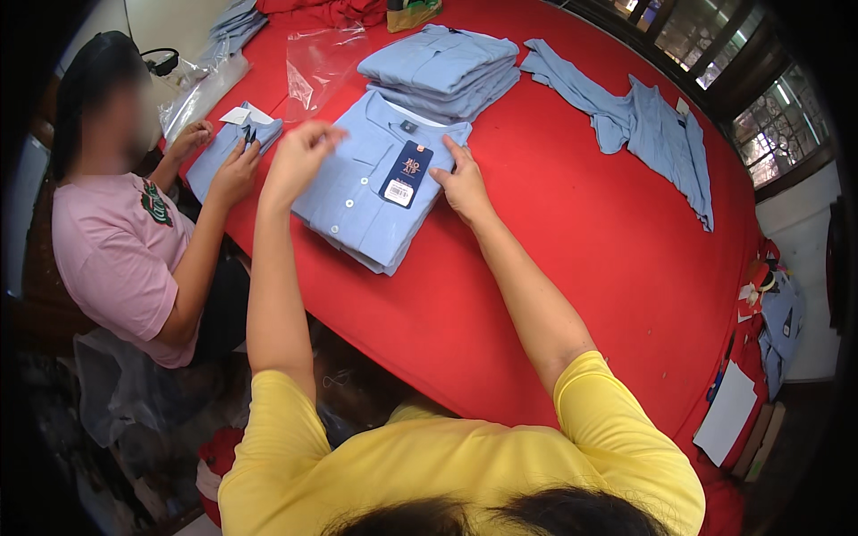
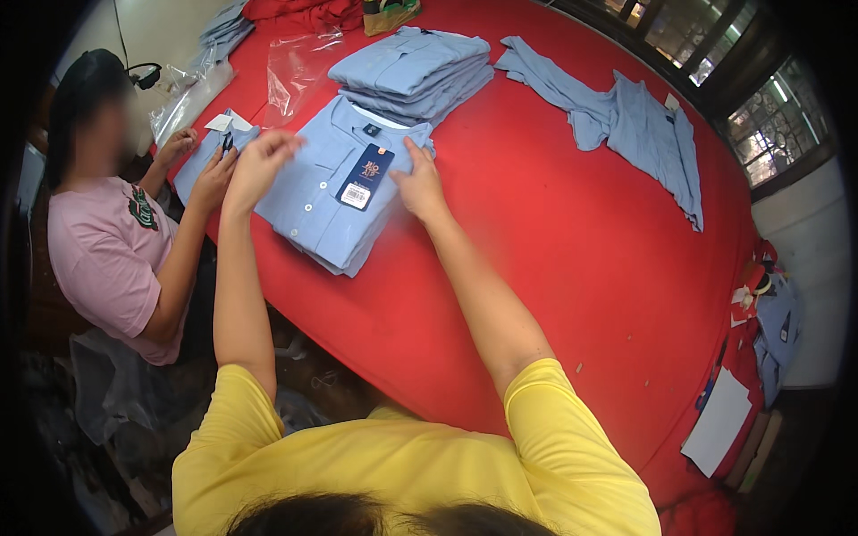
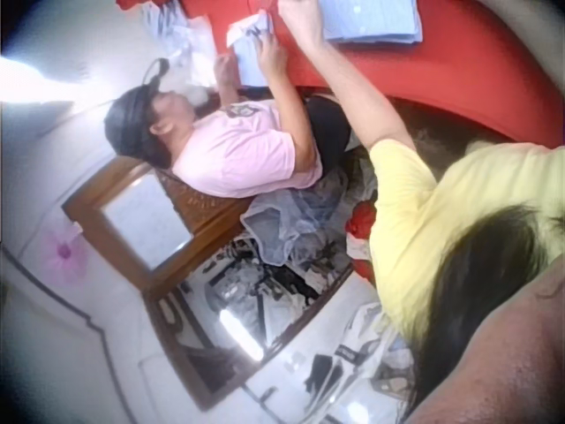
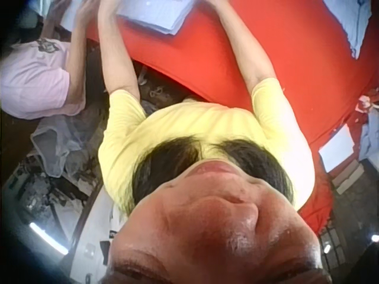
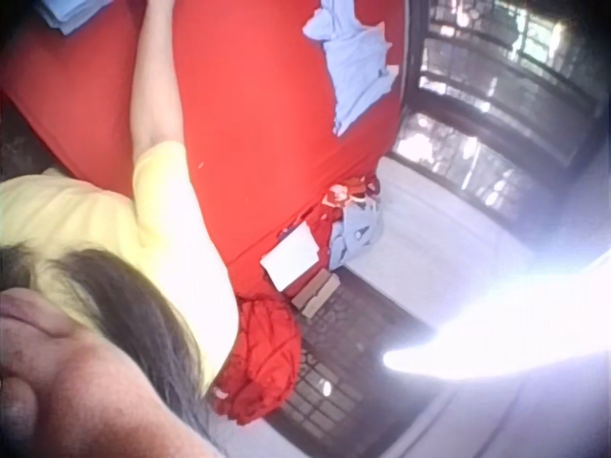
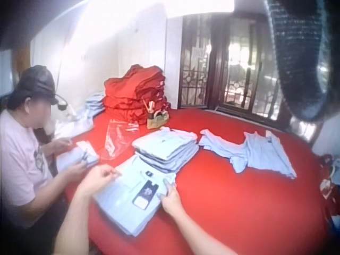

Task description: The person folds several light-blue button-down shirts on a red surface, using a cardboard template for each to ensure uniform size, and trimming loose threads with small shears.

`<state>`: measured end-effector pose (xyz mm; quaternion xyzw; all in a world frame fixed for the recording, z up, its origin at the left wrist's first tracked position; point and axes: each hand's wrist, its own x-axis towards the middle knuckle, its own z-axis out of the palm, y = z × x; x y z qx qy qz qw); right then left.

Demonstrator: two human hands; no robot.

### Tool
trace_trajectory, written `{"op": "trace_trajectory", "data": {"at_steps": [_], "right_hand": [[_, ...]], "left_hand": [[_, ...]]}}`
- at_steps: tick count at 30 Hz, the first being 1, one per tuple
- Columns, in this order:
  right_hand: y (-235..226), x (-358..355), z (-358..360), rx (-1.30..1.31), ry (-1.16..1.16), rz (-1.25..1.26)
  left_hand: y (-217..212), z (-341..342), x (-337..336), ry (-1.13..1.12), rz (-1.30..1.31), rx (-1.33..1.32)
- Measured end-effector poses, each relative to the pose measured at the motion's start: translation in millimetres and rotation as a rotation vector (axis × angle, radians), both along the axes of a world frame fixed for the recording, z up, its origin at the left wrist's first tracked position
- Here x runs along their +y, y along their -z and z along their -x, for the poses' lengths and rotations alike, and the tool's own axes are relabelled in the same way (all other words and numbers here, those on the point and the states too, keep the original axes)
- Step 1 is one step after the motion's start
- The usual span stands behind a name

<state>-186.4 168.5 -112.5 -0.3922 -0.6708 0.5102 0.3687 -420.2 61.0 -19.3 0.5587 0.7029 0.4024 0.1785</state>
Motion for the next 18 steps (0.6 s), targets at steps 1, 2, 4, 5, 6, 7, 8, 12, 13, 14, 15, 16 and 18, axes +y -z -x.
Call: {"op": "trace_trajectory", "data": {"at_steps": [1,2,4,5,6,7,8,12,13,14,15,16,18], "right_hand": [[-2,3,-3,-0.014,0.016,-0.024],[0,3,-2,-0.026,0.021,-0.043],[1,3,1,-0.051,0.027,-0.062],[1,3,3,-0.062,0.027,-0.064],[1,3,4,-0.075,0.029,-0.065],[-2,1,5,-0.082,0.031,-0.053],[-6,-1,7,-0.089,0.034,-0.042],[-5,1,14,-0.164,0.079,-0.169],[-3,3,14,-0.102,0.056,-0.072],[-3,6,11,-0.042,0.036,0.026],[-2,8,8,0.011,0.018,0.081],[-1,10,4,0.061,0.003,0.136],[-2,14,-4,0.149,-0.023,0.164]], "left_hand": [[-6,-13,-12,0.071,0.091,0.082],[-8,-21,-22,0.132,0.188,0.166],[3,-33,-26,0.133,0.103,0.251],[7,-35,-27,0.134,0.061,0.293],[9,-33,-26,0.105,0.143,0.193],[9,-31,-26,0.065,0.172,0.149],[9,-29,-27,0.026,0.199,0.104],[15,7,-37,0.031,-0.008,-0.416],[13,12,-42,0.097,-0.073,-0.515],[8,12,-50,0.167,-0.136,-0.617],[2,12,-61,0.236,-0.2,-0.718],[-4,11,-77,0.355,-0.171,-0.714],[-25,1,-114,0.58,0.08,-0.574]]}}
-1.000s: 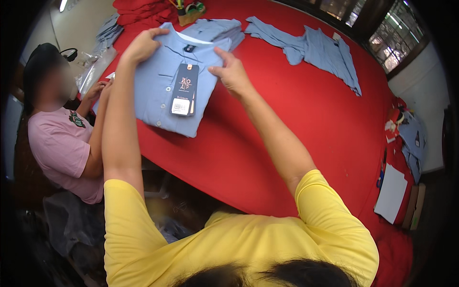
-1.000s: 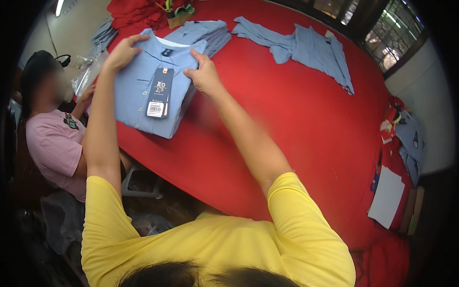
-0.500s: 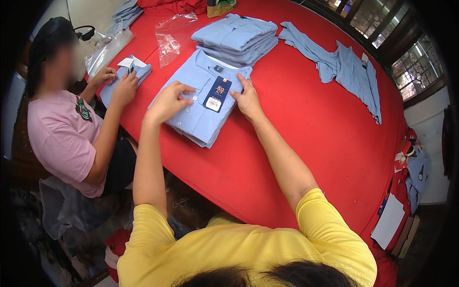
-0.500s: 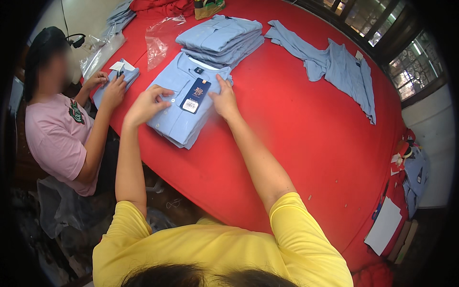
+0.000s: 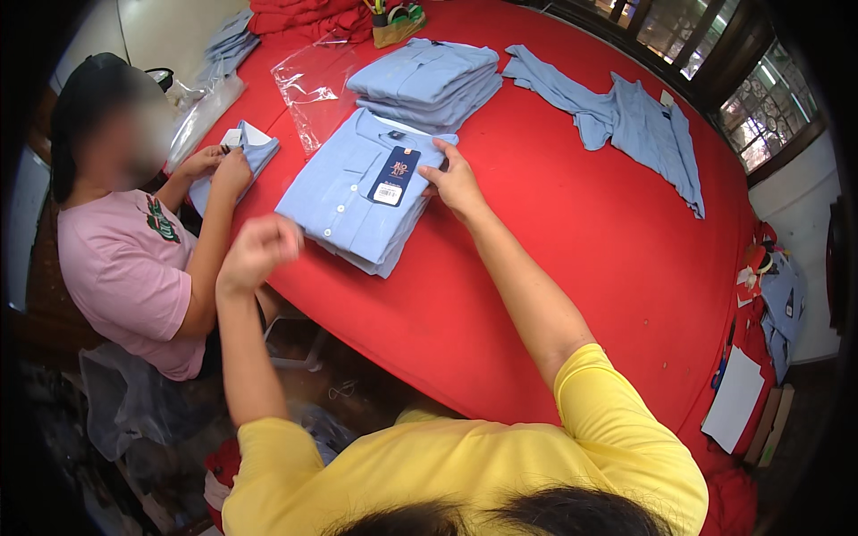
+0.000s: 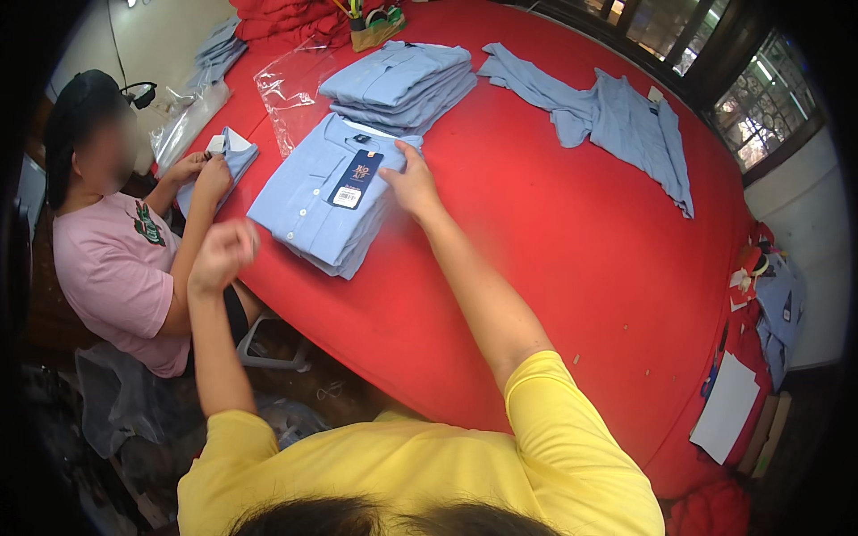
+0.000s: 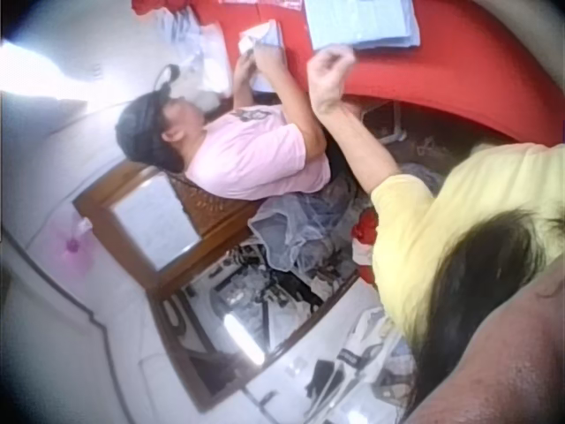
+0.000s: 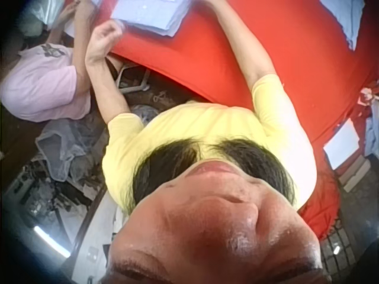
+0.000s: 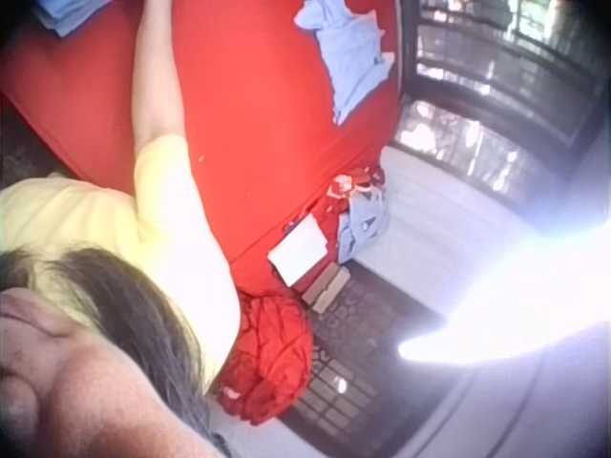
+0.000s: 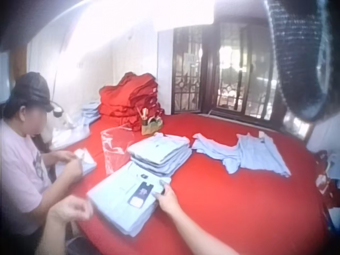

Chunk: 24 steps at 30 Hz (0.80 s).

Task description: The person folds several light-blue button-down shirts on a red surface, using a cardboard template for each to ensure uniform size, and trimming loose threads with small shears.

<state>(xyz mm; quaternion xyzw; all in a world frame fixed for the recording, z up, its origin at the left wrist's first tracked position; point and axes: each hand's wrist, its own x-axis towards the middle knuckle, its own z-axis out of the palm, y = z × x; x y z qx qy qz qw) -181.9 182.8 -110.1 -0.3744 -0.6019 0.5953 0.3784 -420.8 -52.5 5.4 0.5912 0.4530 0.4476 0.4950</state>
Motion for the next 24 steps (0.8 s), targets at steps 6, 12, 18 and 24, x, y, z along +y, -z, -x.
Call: {"op": "trace_trajectory", "data": {"at_steps": [6,12,18,24], "right_hand": [[-29,5,-27,-0.078,0.041,0.003],[-7,79,-108,-0.776,0.361,-0.537],[1,179,-250,-1.073,0.74,-0.713],[0,210,-326,-0.976,0.82,-0.614]], "left_hand": [[55,-78,-92,0.469,0.513,1.142],[70,-184,-45,0.108,0.049,0.912],[117,-277,21,-0.079,-0.276,0.901],[126,-310,35,-0.112,-0.263,1.101]]}}
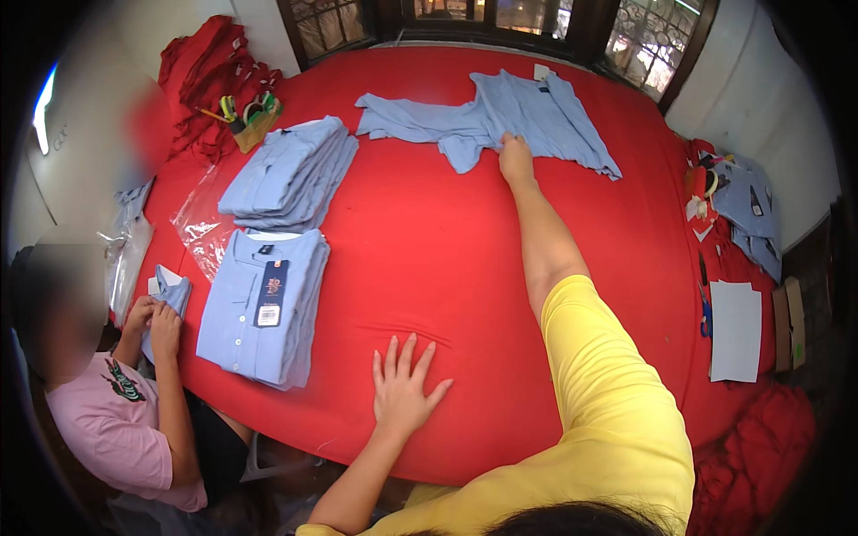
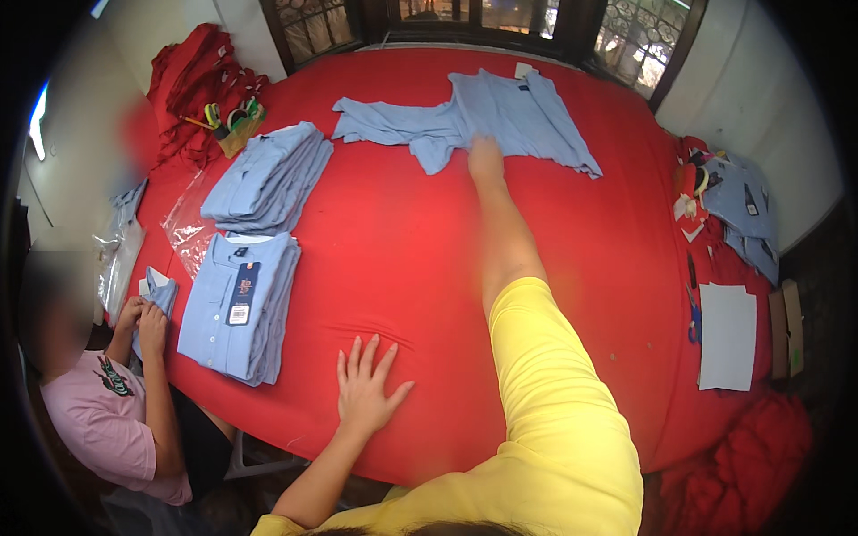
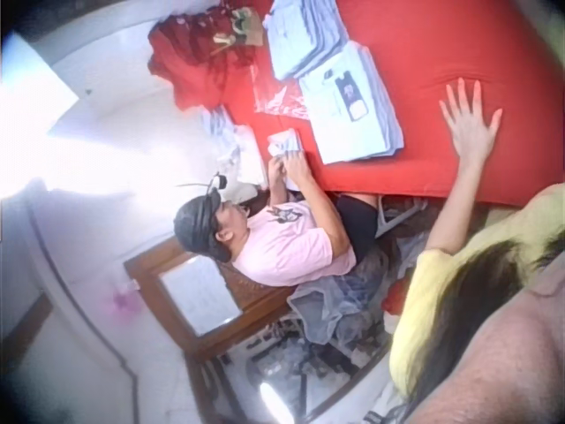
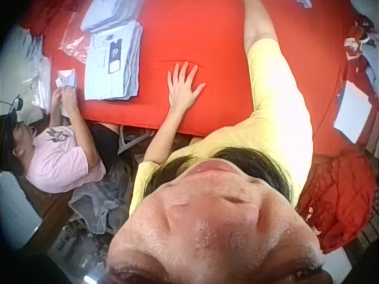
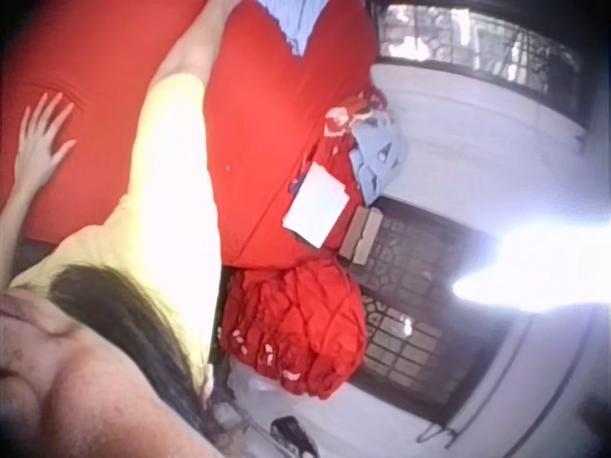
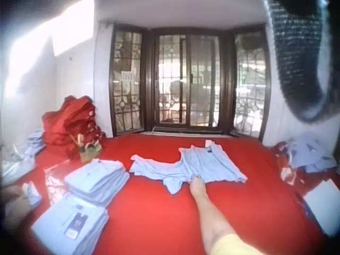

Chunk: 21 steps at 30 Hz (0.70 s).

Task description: The person folds several light-blue button-down shirts on a red surface, using a cardboard template for each to ensure uniform size, and trimming loose threads with small shears.

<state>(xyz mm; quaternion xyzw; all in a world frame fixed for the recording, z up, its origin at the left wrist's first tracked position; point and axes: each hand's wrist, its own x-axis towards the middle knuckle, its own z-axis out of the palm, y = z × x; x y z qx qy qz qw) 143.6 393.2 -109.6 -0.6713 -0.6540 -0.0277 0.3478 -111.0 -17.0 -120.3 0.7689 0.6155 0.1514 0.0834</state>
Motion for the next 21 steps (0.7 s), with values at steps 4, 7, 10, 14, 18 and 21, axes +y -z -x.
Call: {"op": "trace_trajectory", "data": {"at_steps": [4,7,10,14,18,21], "right_hand": [[-40,-44,-14,0.045,-0.149,-0.386],[-82,-135,-22,-0.059,-0.389,-0.612],[-95,-258,-17,-0.116,-0.783,-0.353],[-108,-327,-21,0.089,-0.741,-0.1],[-14,-275,-74,-0.099,-0.285,-0.11],[19,-275,-98,-0.087,-0.202,-0.007]], "left_hand": [[0,0,-3,-0.031,0.007,-0.01],[1,1,-6,-0.048,-0.018,-0.006],[9,1,-5,-0.052,-0.069,0.009],[24,13,-10,-0.149,-0.118,-0.325],[16,-7,4,-0.272,-0.145,-0.762],[17,-23,20,-0.251,-0.097,-0.552]]}}
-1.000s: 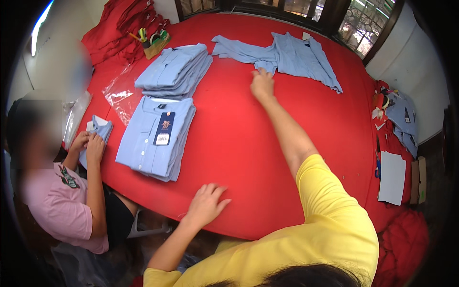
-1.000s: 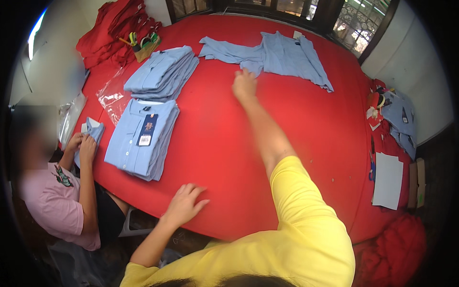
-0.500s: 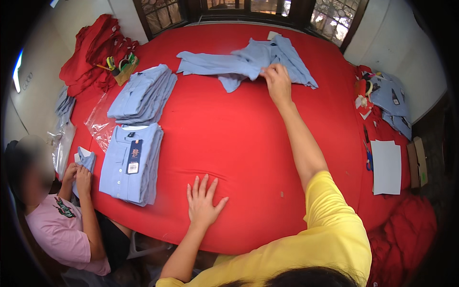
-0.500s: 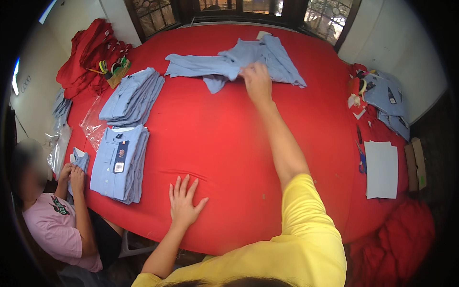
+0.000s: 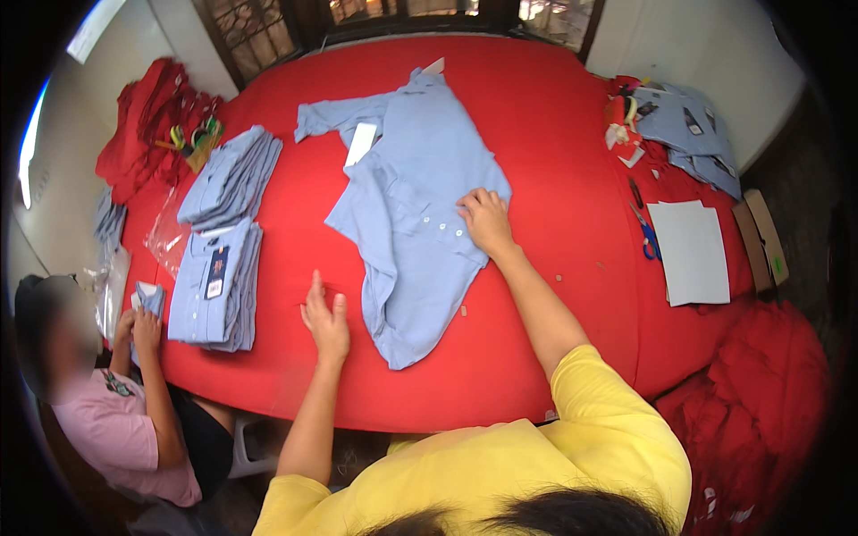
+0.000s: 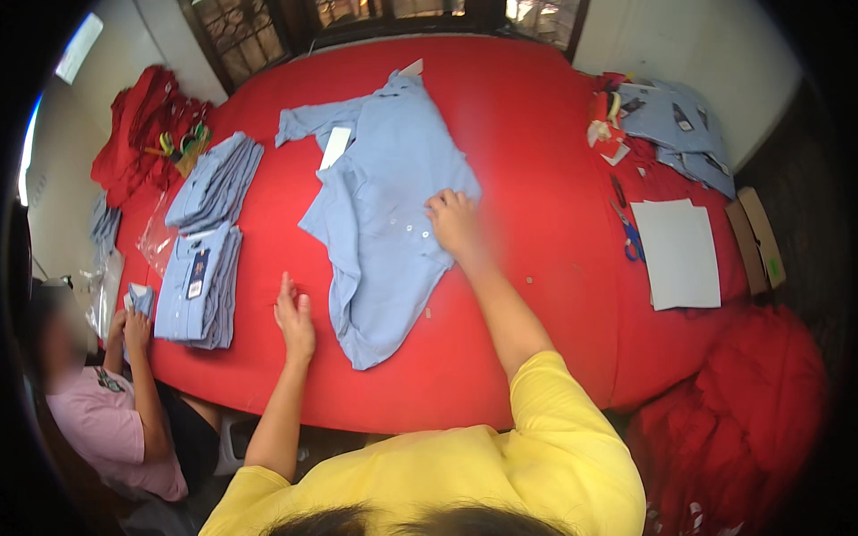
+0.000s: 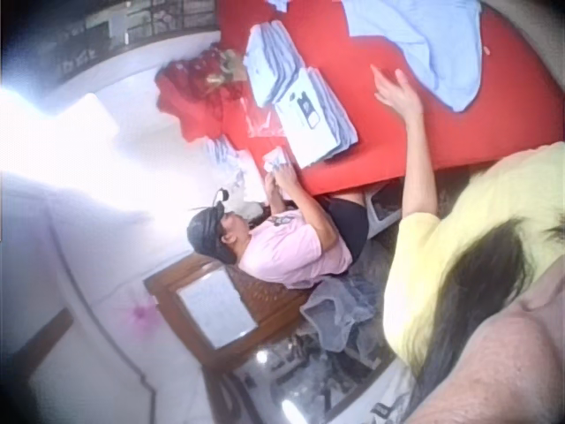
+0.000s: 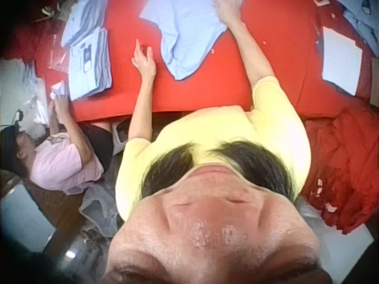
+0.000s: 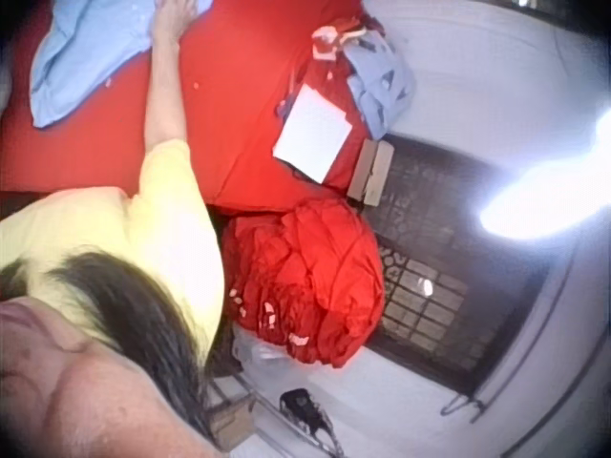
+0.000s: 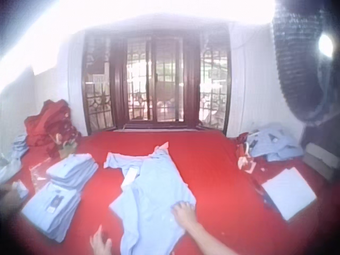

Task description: The person folds several light-blue button-down shirts on a red surface, using a cardboard template for each to ensure uniform size, and trimming loose threads with small shears.

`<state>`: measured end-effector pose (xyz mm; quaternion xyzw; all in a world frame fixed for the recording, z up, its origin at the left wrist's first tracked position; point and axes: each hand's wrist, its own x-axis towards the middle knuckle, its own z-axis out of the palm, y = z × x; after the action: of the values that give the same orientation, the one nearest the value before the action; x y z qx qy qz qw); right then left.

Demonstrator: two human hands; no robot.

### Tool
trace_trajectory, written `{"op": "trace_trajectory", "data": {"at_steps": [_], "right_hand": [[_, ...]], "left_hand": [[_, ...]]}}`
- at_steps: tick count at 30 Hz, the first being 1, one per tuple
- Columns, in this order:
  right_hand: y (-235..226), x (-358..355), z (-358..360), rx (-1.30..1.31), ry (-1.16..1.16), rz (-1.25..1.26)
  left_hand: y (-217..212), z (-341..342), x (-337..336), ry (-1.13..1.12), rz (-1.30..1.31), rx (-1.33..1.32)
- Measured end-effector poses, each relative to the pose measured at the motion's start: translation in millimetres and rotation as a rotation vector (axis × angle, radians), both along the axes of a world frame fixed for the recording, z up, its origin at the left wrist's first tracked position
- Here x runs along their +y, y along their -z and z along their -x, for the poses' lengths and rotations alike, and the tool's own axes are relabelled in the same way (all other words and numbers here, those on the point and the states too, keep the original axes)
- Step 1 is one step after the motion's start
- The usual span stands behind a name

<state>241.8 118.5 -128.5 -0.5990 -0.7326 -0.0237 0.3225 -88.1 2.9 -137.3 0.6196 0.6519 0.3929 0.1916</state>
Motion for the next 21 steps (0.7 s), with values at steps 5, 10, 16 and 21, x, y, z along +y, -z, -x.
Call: {"op": "trace_trajectory", "data": {"at_steps": [5,10,16,21], "right_hand": [[15,-28,-28,0.132,-0.096,0.094],[1,-146,-48,0.143,-0.082,0.143],[-74,-277,-35,0.047,-0.397,0.971],[-61,-236,-37,0.155,-0.232,0.412]], "left_hand": [[-2,-50,11,0.099,0.055,0.506],[29,-27,31,0.116,-0.087,0.227],[34,27,27,-0.114,0.033,-1.206],[15,13,24,-0.007,0.322,-1.018]]}}
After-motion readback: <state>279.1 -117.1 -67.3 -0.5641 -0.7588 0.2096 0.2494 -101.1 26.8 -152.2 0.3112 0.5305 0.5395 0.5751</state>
